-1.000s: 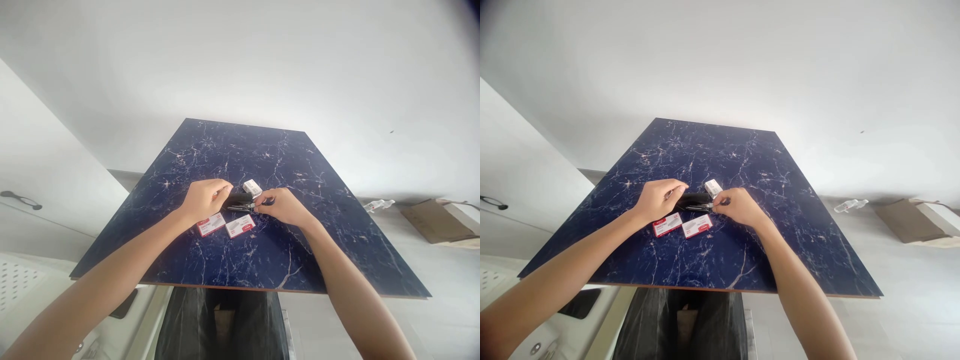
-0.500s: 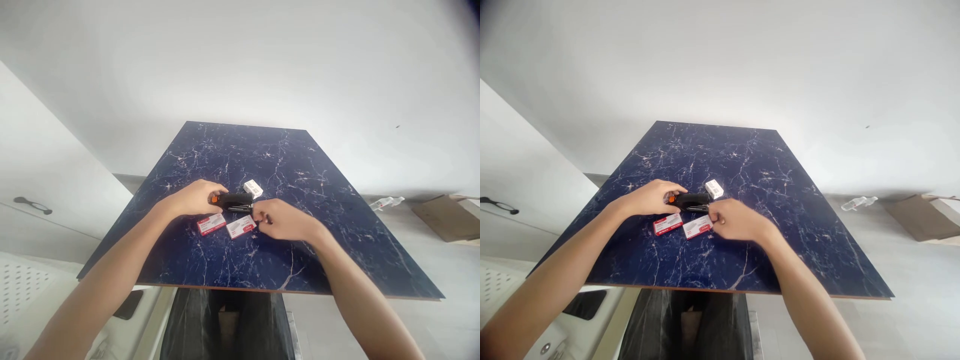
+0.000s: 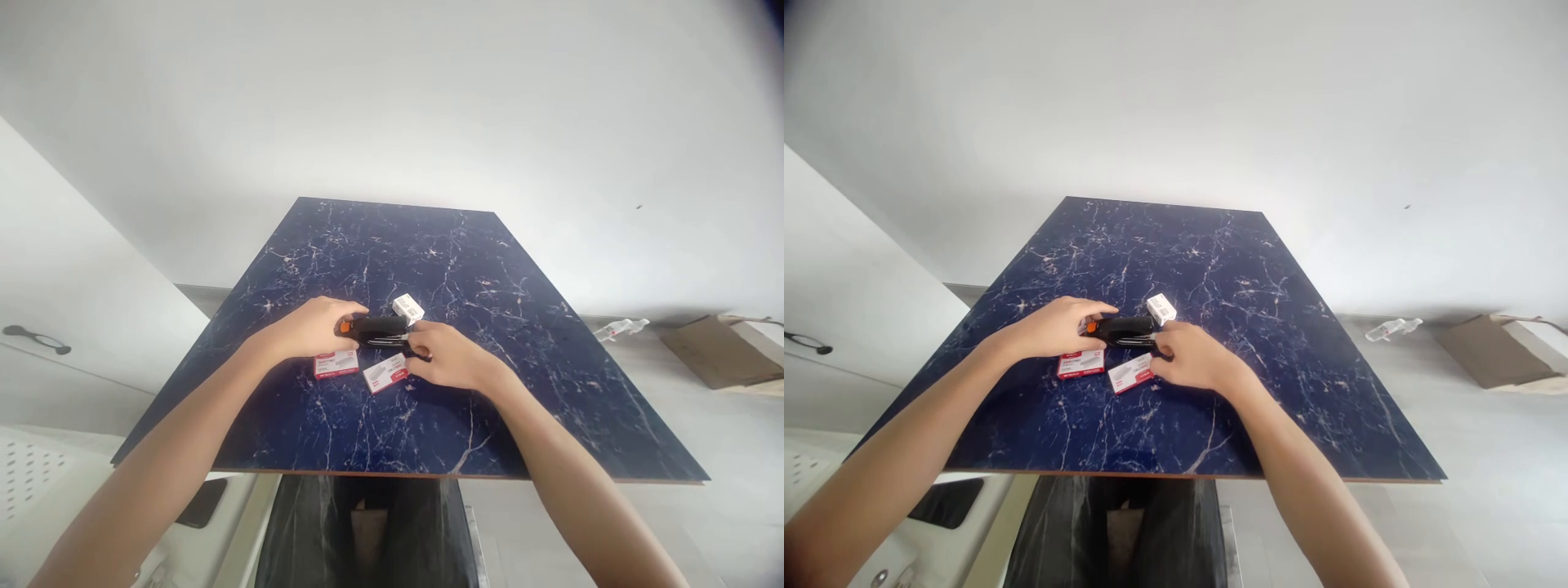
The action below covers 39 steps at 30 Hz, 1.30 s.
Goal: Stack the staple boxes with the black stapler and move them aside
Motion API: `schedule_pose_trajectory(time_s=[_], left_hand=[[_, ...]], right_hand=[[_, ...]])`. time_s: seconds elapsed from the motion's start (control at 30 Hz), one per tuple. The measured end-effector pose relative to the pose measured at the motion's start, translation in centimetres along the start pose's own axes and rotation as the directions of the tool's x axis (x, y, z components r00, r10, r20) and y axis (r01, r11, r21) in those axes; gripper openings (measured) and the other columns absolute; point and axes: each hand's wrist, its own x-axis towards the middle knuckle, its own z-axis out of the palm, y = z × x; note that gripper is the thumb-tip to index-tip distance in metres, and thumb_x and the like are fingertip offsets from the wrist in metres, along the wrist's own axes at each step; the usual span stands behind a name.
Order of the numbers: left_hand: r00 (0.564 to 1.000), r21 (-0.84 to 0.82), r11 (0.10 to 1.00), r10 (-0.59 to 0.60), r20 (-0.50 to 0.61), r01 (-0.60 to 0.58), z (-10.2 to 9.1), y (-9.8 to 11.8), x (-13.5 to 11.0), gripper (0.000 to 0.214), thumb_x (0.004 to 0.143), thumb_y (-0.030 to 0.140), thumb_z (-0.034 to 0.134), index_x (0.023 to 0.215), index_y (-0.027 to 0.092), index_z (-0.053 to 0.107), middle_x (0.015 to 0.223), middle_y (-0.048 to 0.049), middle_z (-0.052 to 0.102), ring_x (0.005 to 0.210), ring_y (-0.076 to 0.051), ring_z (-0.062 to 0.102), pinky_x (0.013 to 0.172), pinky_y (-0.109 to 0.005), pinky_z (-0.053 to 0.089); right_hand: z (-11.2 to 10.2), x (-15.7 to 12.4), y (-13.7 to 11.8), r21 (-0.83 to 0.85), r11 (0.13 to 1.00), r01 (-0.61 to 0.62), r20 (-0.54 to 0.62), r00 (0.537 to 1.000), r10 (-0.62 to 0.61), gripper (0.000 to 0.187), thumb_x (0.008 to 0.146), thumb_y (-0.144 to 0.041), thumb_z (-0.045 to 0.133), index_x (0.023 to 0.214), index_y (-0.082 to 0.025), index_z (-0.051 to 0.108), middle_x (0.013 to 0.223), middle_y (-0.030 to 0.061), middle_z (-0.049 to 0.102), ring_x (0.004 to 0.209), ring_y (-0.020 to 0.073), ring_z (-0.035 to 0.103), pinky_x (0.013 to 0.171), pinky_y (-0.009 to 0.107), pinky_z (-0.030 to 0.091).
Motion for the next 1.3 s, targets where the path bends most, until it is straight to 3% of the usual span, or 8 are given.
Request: schedule_pose_trajectory(time_s=[0.43, 0.63, 0.73, 0.8, 0.97, 1.03, 1.13, 1.3], left_hand=[[0.999, 0.137, 0.990, -0.036, -0.024, 0.039, 0.2, 0.4, -0.1, 0.070, 0.080, 0.039, 0.075, 0.146, 0.033, 0.053, 0.122, -0.0068, 0.073, 0.103, -0.030, 0.071, 0.076, -0.034, 0.052], [0.995, -0.088, 0.996, 0.004, -0.099, -0.013, 3.1, 3.6, 0.8, 0.060, 0.082, 0.047, 0.075, 0.137, 0.027, 0.059, 0.111, -0.0079, 0.075, 0.091, -0.027, 0.072, 0.072, -0.035, 0.053], [0.997, -0.282, 0.959, 0.052, 0.058, -0.033, 3.5, 4.6, 0.5, 0.069, 0.093, 0.052, 0.061, 0.153, 0.024, 0.042, 0.104, -0.0088, 0.076, 0.084, -0.023, 0.072, 0.068, -0.033, 0.054], [0.987, -0.310, 0.949, 0.095, 0.129, -0.051, 2.7, 4.1, 0.1, 0.064, 0.098, 0.050, 0.053, 0.155, 0.024, 0.039, 0.107, -0.0085, 0.076, 0.088, -0.022, 0.072, 0.073, -0.033, 0.055], [0.996, 0.049, 0.999, -0.002, -0.090, 0.007, -0.9, -0.5, -0.6, 0.048, 0.094, 0.041, 0.055, 0.139, 0.026, 0.060, 0.128, -0.0113, 0.068, 0.120, -0.031, 0.061, 0.094, -0.041, 0.049], [0.995, 0.130, 0.987, -0.101, 0.010, 0.099, -1.5, -2.1, -0.8, 0.055, 0.088, 0.042, 0.061, 0.140, 0.024, 0.060, 0.133, -0.0133, 0.064, 0.115, -0.032, 0.064, 0.089, -0.039, 0.050], [0.982, 0.112, 0.982, -0.163, 0.095, 0.153, -0.8, -2.5, -0.9, 0.065, 0.087, 0.049, 0.061, 0.147, 0.023, 0.053, 0.139, -0.0154, 0.058, 0.103, -0.028, 0.069, 0.083, -0.035, 0.051], [0.999, -0.058, 0.998, 0.003, 0.047, -0.001, 2.3, 0.7, 0.0, 0.059, 0.090, 0.052, 0.060, 0.141, 0.023, 0.058, 0.137, -0.0150, 0.060, 0.113, -0.029, 0.067, 0.087, -0.035, 0.051]], right_hand=[[1.7, 0.7, -1.1, 0.057, 0.995, 0.083, -0.083, 0.993, -0.078, 0.019, 0.089, -0.030, 0.056, 0.075, -0.018, 0.056, 0.088, 0.0043, 0.055, 0.063, 0.0129, 0.043, 0.062, 0.029, 0.031], [0.8, 1.5, 0.5, 0.196, 0.980, -0.044, -0.247, 0.965, 0.093, 0.042, 0.105, -0.043, 0.036, 0.073, -0.021, 0.050, 0.075, 0.0016, 0.058, 0.070, 0.0162, 0.053, 0.069, 0.029, 0.036], [0.6, 1.4, 0.9, 0.251, 0.965, -0.075, -0.255, 0.957, 0.141, 0.043, 0.105, -0.049, 0.037, 0.073, -0.021, 0.047, 0.074, 0.0000, 0.057, 0.067, 0.0155, 0.051, 0.066, 0.029, 0.036], [0.8, 1.4, 1.1, 0.266, 0.959, -0.097, -0.268, 0.948, 0.170, 0.043, 0.104, -0.049, 0.036, 0.074, -0.022, 0.050, 0.073, 0.0001, 0.058, 0.067, 0.0160, 0.052, 0.065, 0.029, 0.037], [1.8, 2.0, 2.7, 0.205, 0.962, -0.181, -0.437, 0.862, 0.255, 0.022, 0.098, -0.034, 0.046, 0.105, -0.022, 0.062, 0.108, 0.0076, 0.069, 0.096, 0.0243, 0.062, 0.084, 0.035, 0.045], [2.3, 2.3, 3.4, 0.129, 0.978, -0.165, -0.445, 0.871, 0.206, 0.032, 0.092, -0.030, 0.055, 0.123, -0.021, 0.060, 0.129, 0.0110, 0.064, 0.117, 0.0297, 0.057, 0.098, 0.041, 0.043], [2.6, 2.5, 4.0, 0.096, 0.978, -0.185, -0.366, 0.907, 0.207, 0.042, 0.090, -0.032, 0.060, 0.131, -0.022, 0.057, 0.121, 0.0107, 0.068, 0.115, 0.0303, 0.059, 0.099, 0.044, 0.043], [2.6, 2.3, 3.6, 0.137, 0.961, -0.241, -0.338, 0.900, 0.274, 0.040, 0.086, -0.043, 0.066, 0.120, -0.024, 0.058, 0.112, 0.0085, 0.068, 0.100, 0.0276, 0.064, 0.088, 0.041, 0.049]])
